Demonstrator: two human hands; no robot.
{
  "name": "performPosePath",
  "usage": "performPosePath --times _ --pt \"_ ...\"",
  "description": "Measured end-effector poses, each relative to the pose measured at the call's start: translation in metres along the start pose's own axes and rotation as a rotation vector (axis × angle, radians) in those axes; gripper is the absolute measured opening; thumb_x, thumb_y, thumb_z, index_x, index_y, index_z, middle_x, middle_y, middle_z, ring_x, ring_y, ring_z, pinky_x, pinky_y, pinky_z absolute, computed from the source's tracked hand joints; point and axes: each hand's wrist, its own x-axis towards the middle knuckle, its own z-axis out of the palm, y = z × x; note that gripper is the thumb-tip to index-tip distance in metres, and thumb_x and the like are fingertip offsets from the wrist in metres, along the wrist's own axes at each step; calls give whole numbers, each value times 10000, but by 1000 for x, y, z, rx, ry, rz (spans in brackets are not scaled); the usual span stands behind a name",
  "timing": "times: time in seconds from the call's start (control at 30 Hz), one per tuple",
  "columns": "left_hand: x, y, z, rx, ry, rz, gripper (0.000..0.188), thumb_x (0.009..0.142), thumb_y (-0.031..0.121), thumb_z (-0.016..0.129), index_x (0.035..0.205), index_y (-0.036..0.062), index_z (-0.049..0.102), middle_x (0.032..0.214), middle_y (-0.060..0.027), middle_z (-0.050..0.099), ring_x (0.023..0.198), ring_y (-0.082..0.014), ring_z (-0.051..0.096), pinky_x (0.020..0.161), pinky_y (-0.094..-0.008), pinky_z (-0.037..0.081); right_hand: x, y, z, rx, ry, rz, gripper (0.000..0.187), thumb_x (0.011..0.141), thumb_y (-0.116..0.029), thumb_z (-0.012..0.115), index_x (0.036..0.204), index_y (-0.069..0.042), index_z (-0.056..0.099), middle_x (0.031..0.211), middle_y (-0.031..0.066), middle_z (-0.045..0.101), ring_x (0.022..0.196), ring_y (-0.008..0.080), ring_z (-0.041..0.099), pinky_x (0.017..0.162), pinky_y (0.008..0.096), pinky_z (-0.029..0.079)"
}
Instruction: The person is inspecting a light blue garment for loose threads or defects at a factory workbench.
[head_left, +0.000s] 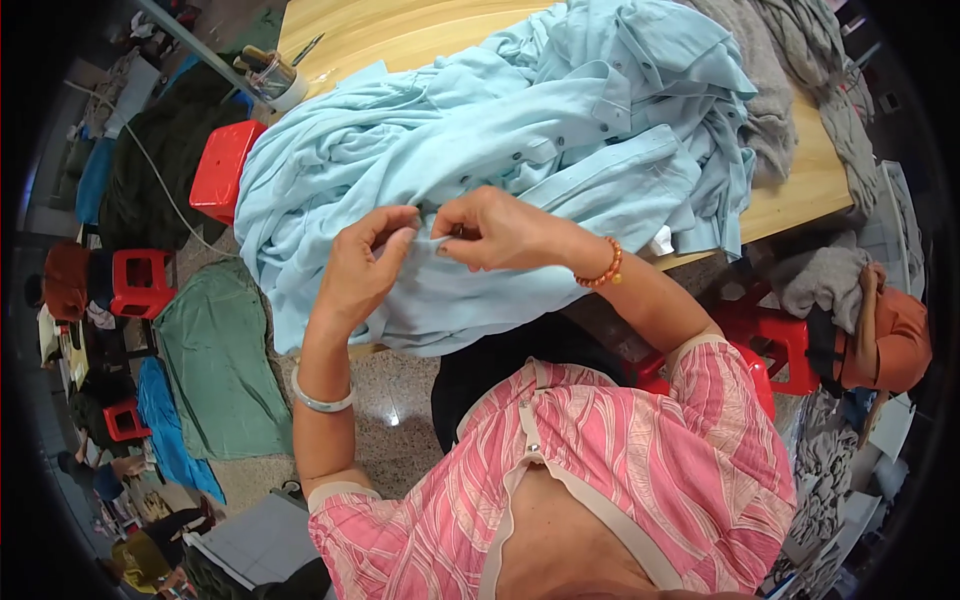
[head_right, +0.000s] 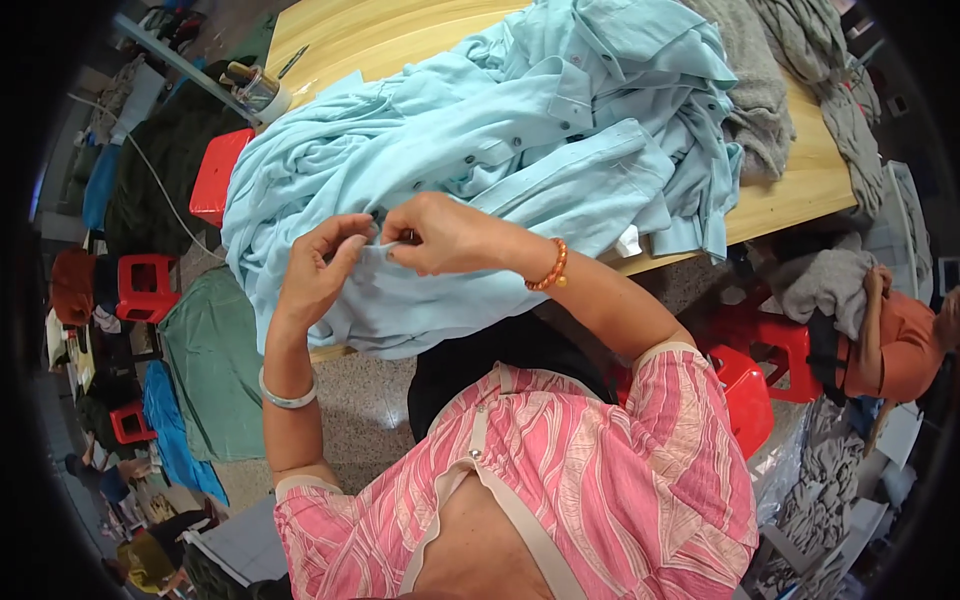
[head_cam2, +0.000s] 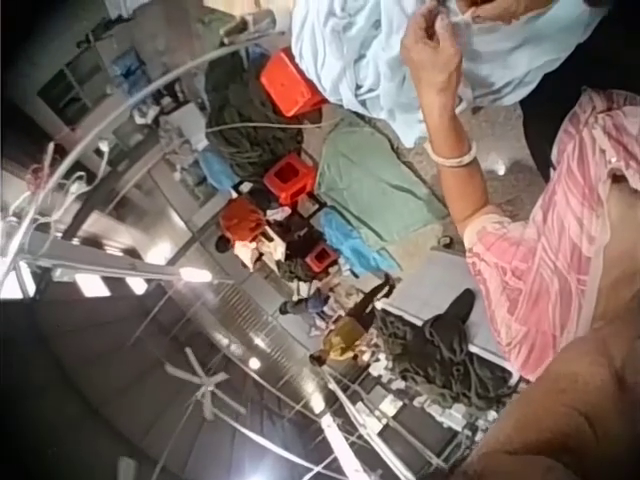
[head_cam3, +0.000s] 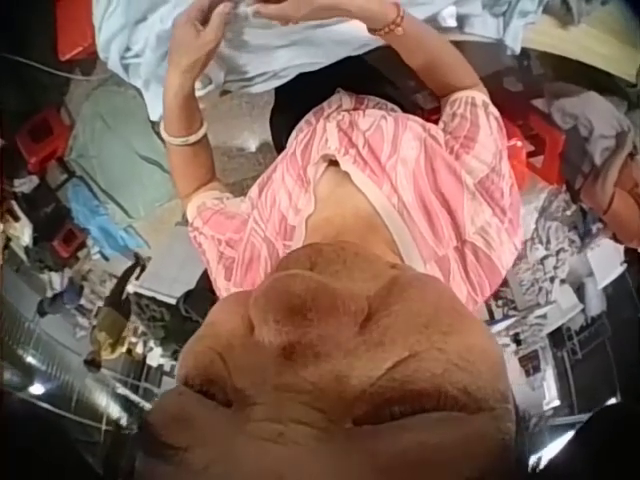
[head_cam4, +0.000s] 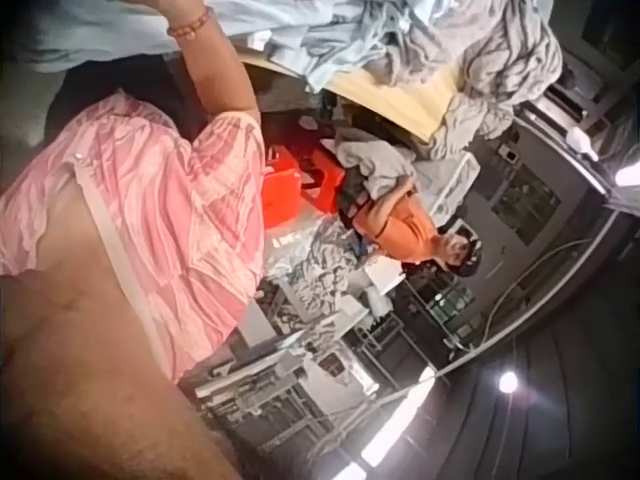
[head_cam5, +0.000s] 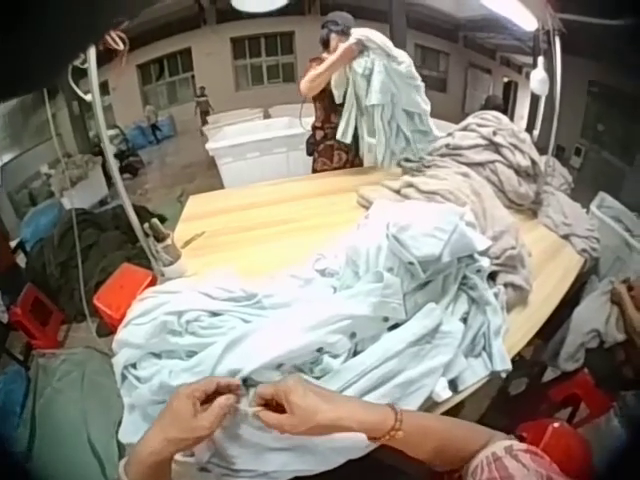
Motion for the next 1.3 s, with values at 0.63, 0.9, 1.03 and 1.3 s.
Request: performPosePath --times 0.63,0.9,1.03,1.3 --pt "21 -7 0 -121 -161 -225 97 858 97 639 849 2 623 738 29 594 631 -27 483 564 -173 375 -3 12 32 -528 494 -419 191 772 -59 616 907 -13 489 829 150 506 712 345 579 598 403 481" --pt "18 -2 -2 -245 -177 -302 106 851 120 660 875 20 631 746 50 592 610 -9 464 547 -164 340 0 15 33 -452 503 -372 155 806 -93 604 873 -2 497 835 172 533 750 376 582 651 435 481" --pt "18 -6 -1 -229 -152 -285 71 858 112 624 867 43 637 683 77 558 519 20 391 458 -147 258 -1 17 34 -509 478 -383 146 801 -83 603 854 5 500 815 167 524 724 366 583 643 429 485" --pt "15 -6 -3 -272 -143 -253 100 858 85 627 926 14 640 779 47 608 636 -6 497 553 -145 359 0 16 30 -601 464 -458 123 803 -68 584 824 14 496 789 165 512 687 347 585 599 407 487"
